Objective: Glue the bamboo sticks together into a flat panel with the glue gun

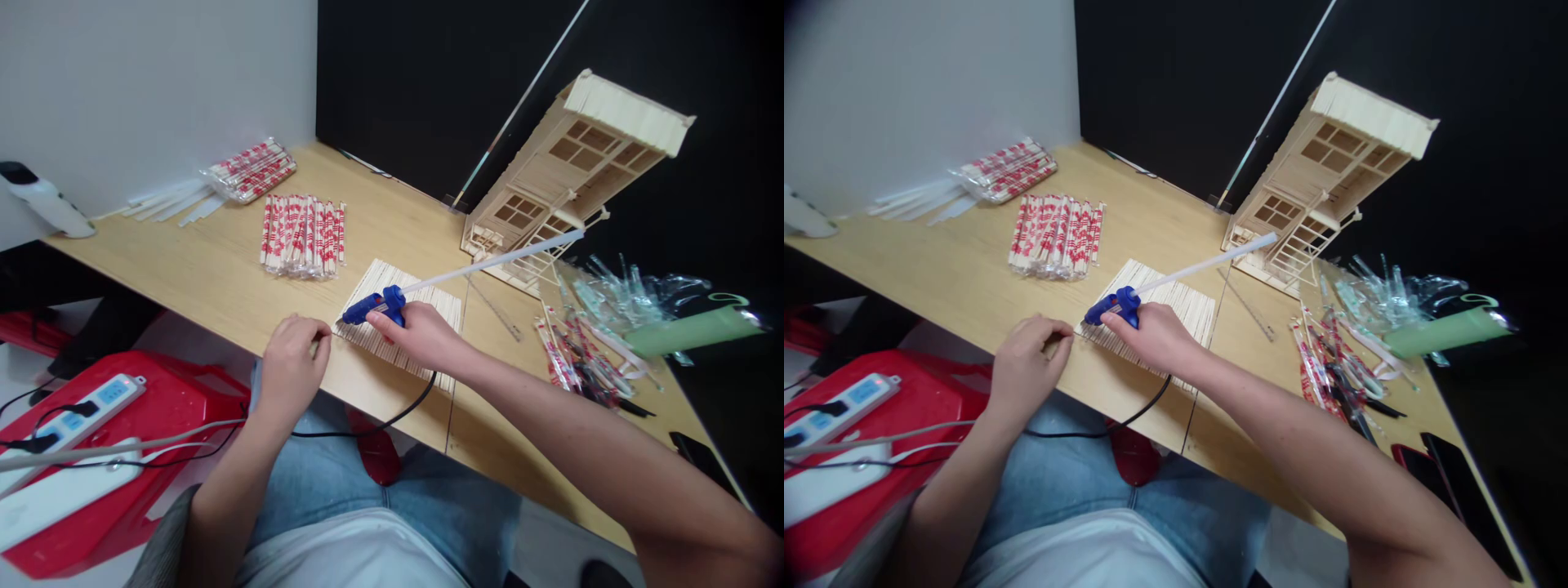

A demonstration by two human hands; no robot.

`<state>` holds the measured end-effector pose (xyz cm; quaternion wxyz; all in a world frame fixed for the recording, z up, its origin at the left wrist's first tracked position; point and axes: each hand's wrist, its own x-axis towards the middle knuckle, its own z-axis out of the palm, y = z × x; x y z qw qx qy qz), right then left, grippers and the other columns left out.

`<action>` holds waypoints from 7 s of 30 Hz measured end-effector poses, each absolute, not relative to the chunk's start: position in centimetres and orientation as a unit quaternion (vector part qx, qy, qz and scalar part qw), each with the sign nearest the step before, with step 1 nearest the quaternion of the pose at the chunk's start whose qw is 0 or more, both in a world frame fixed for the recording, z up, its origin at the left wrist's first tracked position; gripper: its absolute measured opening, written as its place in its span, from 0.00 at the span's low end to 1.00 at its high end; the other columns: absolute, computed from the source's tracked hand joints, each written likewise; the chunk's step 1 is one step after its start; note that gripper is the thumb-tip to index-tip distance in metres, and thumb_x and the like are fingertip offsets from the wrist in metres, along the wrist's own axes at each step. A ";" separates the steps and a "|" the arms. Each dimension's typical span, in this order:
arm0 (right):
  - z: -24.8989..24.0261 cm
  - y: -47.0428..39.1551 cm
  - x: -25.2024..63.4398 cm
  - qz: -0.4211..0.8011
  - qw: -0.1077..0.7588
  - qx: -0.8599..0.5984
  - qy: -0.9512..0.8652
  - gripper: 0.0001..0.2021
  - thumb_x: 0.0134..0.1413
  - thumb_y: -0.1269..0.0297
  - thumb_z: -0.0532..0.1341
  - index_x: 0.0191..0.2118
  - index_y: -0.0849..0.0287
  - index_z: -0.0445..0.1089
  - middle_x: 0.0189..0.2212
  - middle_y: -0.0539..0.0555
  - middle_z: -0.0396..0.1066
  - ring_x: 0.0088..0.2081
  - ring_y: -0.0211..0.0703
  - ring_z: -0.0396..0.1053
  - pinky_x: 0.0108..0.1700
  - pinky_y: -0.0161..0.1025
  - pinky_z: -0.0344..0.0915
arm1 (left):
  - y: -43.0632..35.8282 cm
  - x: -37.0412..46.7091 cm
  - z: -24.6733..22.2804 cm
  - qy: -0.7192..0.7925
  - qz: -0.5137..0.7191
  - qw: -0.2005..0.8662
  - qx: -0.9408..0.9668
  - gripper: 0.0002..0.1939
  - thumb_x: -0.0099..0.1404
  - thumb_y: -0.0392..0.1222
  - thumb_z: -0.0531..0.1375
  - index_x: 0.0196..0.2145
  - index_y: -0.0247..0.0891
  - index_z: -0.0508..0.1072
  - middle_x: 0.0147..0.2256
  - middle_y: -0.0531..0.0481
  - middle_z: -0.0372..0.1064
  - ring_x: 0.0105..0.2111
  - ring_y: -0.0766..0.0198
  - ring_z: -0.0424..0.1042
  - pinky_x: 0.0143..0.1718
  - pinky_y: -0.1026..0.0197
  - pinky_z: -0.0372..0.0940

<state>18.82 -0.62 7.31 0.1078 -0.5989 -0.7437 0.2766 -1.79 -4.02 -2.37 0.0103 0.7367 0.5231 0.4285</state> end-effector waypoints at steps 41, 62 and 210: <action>8.0 -1.1 20.0 0.233 0.047 -0.640 -0.731 0.28 0.63 0.39 0.58 0.22 0.58 0.67 0.21 0.54 0.69 0.26 0.43 0.67 0.30 0.38 0.55 | -3.9 -1.8 -2.4 0.531 0.422 0.015 0.735 0.06 0.69 0.35 0.57 0.35 0.41 0.72 0.33 0.48 0.75 0.37 0.55 0.73 0.51 0.50 0.68; 7.6 -2.1 21.5 0.286 0.104 -0.629 -0.715 0.26 0.61 0.40 0.58 0.25 0.60 0.71 0.20 0.50 0.66 0.26 0.40 0.64 0.30 0.37 0.55 | -3.8 -1.8 -2.4 0.532 0.420 0.021 0.735 0.05 0.69 0.36 0.57 0.35 0.41 0.72 0.34 0.48 0.75 0.38 0.54 0.74 0.52 0.50 0.68; 4.2 -11.4 26.6 0.411 0.358 -0.633 -0.550 0.31 0.65 0.33 0.52 0.24 0.56 0.66 0.14 0.49 0.64 0.17 0.39 0.64 0.21 0.35 0.59 | -11.6 7.2 -0.6 0.379 0.469 0.266 0.753 0.18 0.71 0.35 0.59 0.57 0.44 0.69 0.54 0.44 0.72 0.56 0.55 0.70 0.59 0.49 0.66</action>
